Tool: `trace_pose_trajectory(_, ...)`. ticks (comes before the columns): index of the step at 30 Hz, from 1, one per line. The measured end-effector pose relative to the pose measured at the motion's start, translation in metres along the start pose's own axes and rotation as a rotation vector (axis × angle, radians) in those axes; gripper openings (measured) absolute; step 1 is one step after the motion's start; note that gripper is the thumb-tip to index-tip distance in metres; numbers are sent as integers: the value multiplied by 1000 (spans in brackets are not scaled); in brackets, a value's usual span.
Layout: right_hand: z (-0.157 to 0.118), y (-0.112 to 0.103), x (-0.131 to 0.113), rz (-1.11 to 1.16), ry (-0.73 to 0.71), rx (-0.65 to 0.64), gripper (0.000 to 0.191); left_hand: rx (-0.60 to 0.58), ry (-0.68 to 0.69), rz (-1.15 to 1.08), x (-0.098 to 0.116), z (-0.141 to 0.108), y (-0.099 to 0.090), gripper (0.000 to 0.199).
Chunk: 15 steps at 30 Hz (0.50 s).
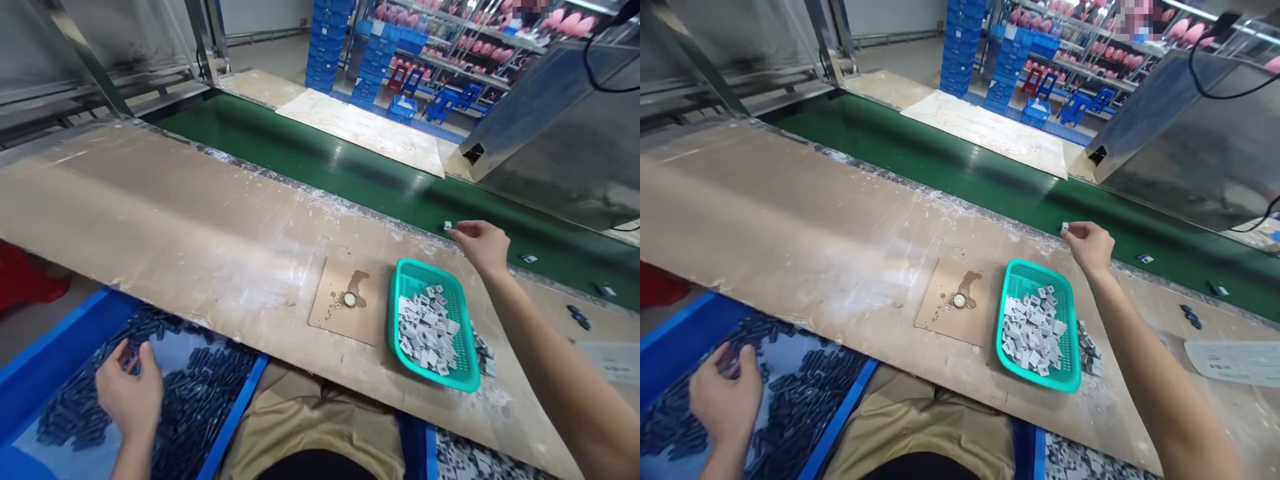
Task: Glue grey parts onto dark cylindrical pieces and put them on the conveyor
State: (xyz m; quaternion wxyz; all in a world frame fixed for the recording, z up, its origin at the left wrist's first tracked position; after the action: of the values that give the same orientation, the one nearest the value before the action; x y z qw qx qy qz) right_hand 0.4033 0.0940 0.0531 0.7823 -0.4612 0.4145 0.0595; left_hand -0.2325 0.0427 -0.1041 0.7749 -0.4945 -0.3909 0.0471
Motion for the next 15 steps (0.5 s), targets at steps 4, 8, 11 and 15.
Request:
trace_pose_trajectory(4, -53, 4, 0, -92, -141, -364, 15, -249, 197, 283, -42, 6, 60, 64)
trace_pose_trajectory(8, -99, 23, 9, -402, -405, -630, 26, -413, 307, 399, -48, -17, 98, 60)
trace_pose_trajectory(11, -110, 31, 16, -475, -523, -623, 29, -436, 395, 403, -47, -34, 102, 59)
trace_pose_trajectory(15, -111, 35, 15, -321, -506, -662, 22, -485, 487, 417, -51, -58, 93, 52)
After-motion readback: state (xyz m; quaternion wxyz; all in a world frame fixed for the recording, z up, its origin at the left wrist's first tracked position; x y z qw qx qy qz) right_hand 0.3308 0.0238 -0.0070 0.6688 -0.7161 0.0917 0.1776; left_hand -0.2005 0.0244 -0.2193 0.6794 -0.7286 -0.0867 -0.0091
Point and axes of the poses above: each hand's wrist, its own z-axis towards the middle knuckle, its own y-axis out of the palm, x = y × z, the point moved 5 cm from there along z, towards the middle knuckle, and after that the axes turned 10 degrees about z, right-handed, at the moved point
